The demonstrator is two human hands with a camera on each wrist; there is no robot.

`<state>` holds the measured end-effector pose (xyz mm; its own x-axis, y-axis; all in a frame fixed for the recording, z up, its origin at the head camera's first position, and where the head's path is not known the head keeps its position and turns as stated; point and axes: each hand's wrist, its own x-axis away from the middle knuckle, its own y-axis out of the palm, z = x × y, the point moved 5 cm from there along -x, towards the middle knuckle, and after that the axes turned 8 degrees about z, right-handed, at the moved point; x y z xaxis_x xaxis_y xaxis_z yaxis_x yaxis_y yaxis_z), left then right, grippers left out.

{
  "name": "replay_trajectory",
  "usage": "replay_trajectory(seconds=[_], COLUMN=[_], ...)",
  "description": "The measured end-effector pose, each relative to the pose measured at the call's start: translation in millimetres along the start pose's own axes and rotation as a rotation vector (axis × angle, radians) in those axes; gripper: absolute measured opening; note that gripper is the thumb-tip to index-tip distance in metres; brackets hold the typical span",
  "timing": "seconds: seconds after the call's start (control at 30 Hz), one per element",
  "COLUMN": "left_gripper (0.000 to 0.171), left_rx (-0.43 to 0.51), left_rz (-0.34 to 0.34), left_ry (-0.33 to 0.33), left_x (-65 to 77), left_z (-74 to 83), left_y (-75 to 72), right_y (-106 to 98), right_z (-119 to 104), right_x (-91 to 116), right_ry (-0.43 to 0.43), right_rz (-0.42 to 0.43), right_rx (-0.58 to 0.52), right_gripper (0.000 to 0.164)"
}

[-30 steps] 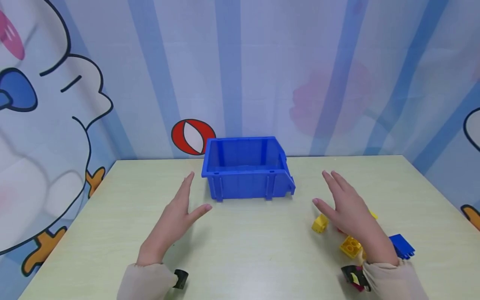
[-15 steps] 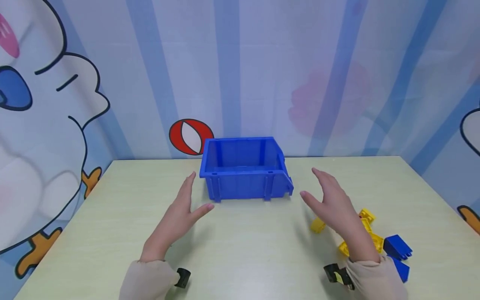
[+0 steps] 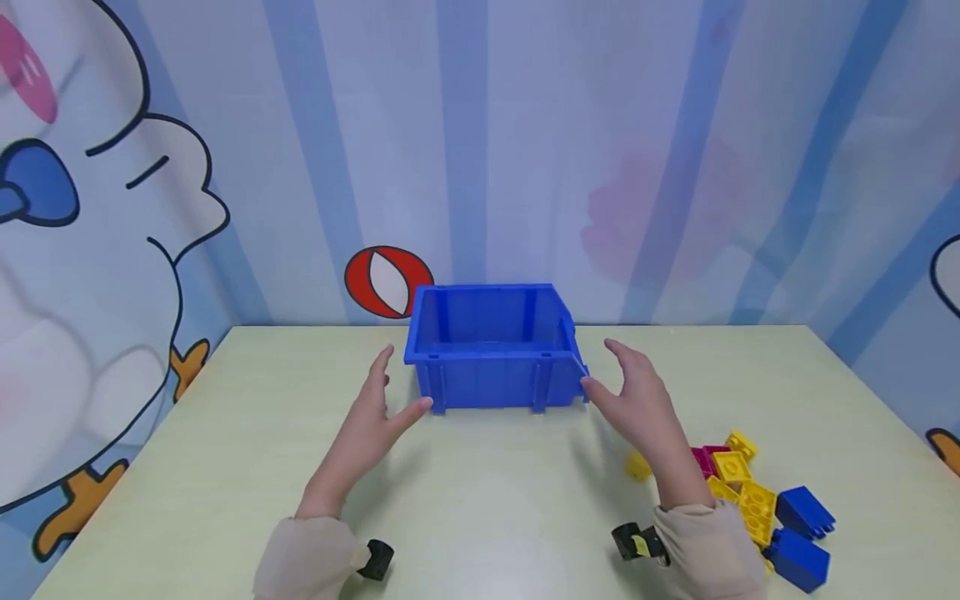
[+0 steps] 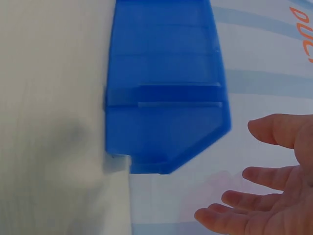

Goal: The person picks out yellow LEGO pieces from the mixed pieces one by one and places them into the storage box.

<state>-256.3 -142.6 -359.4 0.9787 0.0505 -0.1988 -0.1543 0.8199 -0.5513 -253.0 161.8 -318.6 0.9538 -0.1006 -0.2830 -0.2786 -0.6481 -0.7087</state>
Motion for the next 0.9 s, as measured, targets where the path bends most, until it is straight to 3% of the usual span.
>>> replay_trajectory(seconds=[0.27, 0.5, 0.73, 0.9], left_gripper=[0.086, 0.087, 0.091, 0.092], left_rx=[0.032, 0.064, 0.125, 0.162], left_rz=[0.035, 0.012, 0.044, 0.071], left_ry=[-0.01, -0.079, -0.046, -0.058], left_x=[-7.0, -3.6, -22.6, -27.3], left_z=[-4.3, -22.2, -13.6, -13.8], left_y=[5.9, 15.9, 18.7, 21.3], right_y=[14, 38, 40, 46], right_z=[13, 23, 19, 20], right_x=[-10, -6, -22, -26], right_ry=[0.038, 0.089, 0.121, 0.179], right_rz=[0.017, -0.109, -0.105, -0.144], right_rx=[-0.042, -0.063, -0.086, -0.154], right_gripper=[0.062, 0.063, 0.065, 0.065])
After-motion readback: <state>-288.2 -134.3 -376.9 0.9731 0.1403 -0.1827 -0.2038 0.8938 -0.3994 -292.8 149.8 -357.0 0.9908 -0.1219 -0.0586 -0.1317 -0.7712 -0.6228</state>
